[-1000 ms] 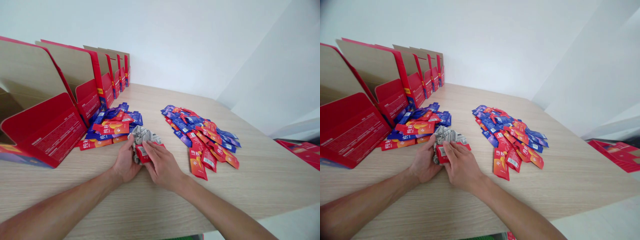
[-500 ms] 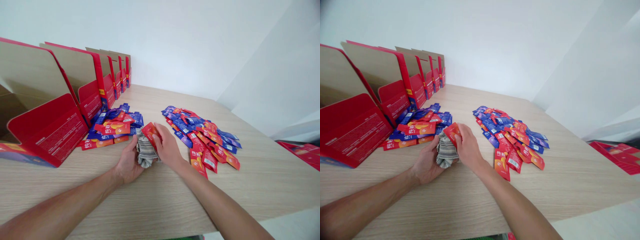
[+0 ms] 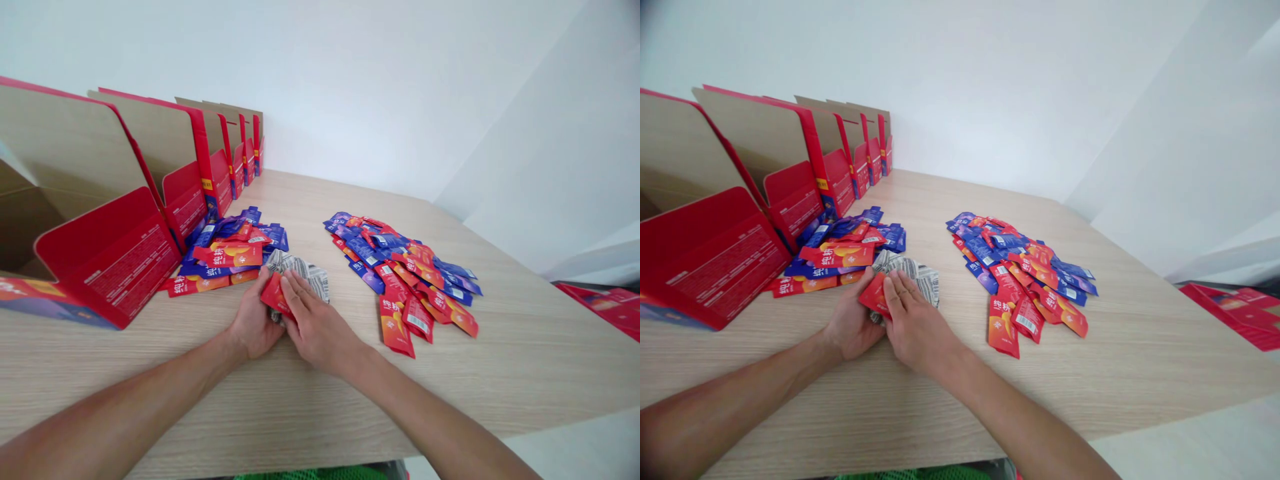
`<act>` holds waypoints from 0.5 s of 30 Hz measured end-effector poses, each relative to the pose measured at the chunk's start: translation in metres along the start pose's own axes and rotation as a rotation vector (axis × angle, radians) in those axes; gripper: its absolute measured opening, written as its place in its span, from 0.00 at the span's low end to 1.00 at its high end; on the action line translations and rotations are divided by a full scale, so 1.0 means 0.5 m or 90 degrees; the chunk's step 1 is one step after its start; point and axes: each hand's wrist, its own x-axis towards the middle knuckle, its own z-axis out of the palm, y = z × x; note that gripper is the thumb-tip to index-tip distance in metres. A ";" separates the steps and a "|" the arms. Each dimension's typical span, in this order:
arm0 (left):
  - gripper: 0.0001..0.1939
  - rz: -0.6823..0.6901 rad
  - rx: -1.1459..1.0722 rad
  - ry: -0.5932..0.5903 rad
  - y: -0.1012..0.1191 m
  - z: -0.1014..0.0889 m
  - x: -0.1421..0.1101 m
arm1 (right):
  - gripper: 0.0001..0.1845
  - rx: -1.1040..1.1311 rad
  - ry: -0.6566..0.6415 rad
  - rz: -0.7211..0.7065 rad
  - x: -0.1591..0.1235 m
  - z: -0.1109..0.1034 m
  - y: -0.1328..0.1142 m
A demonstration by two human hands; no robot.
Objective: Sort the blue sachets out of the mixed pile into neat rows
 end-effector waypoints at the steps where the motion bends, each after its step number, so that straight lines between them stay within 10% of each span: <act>1: 0.28 -0.006 0.005 -0.001 0.000 0.001 -0.001 | 0.31 0.007 -0.016 0.002 0.004 -0.017 -0.004; 8: 0.29 0.025 0.054 -0.084 -0.014 0.014 -0.001 | 0.16 0.109 0.163 0.284 0.116 -0.135 0.008; 15: 0.25 -0.002 0.063 -0.088 -0.025 -0.003 0.016 | 0.11 0.633 0.016 0.480 0.335 -0.039 0.010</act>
